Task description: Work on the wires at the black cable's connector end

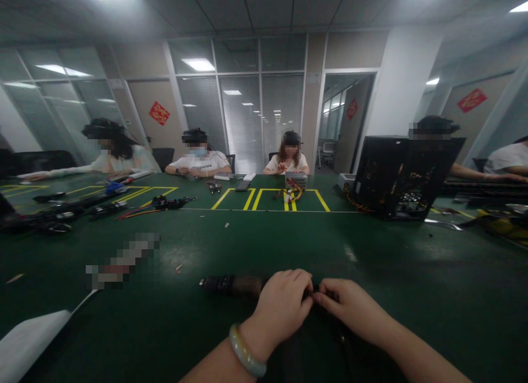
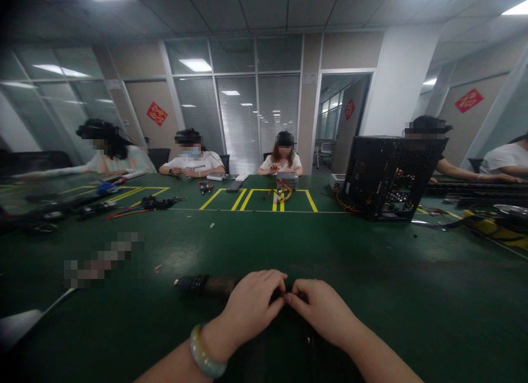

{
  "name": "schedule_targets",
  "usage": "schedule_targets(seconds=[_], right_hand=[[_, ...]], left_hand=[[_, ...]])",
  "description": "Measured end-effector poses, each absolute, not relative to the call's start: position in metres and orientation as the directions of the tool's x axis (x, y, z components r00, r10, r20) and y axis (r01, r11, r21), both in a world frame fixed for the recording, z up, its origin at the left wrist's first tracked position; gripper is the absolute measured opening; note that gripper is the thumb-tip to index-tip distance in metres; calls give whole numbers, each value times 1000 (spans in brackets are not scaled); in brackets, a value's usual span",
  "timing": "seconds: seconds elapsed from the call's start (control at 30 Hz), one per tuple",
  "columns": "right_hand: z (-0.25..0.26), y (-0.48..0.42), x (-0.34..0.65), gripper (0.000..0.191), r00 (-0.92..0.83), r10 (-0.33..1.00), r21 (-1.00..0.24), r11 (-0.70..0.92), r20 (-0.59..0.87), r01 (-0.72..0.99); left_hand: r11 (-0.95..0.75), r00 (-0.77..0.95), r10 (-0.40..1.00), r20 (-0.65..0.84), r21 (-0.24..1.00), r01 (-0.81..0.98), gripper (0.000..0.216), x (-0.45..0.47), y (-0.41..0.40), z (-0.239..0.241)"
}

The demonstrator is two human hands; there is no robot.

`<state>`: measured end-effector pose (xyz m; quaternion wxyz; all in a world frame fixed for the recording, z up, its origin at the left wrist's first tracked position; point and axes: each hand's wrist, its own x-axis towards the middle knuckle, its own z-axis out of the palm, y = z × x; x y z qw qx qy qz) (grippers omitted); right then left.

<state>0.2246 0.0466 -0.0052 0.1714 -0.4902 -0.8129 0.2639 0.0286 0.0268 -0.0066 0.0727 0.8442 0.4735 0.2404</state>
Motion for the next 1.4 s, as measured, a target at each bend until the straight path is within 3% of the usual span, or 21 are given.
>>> schedule_targets(seconds=[0.43,1.4], right_hand=[[-10,49,228,13,-510,860,-618,415,27,668],[-6,46,226,15,-497,867,-598,414,30,687]], left_hand=[[-557,441,824,355,369,744,12,28,30,-9],[-550,449,829,333,347,759,16,30,26,-2]])
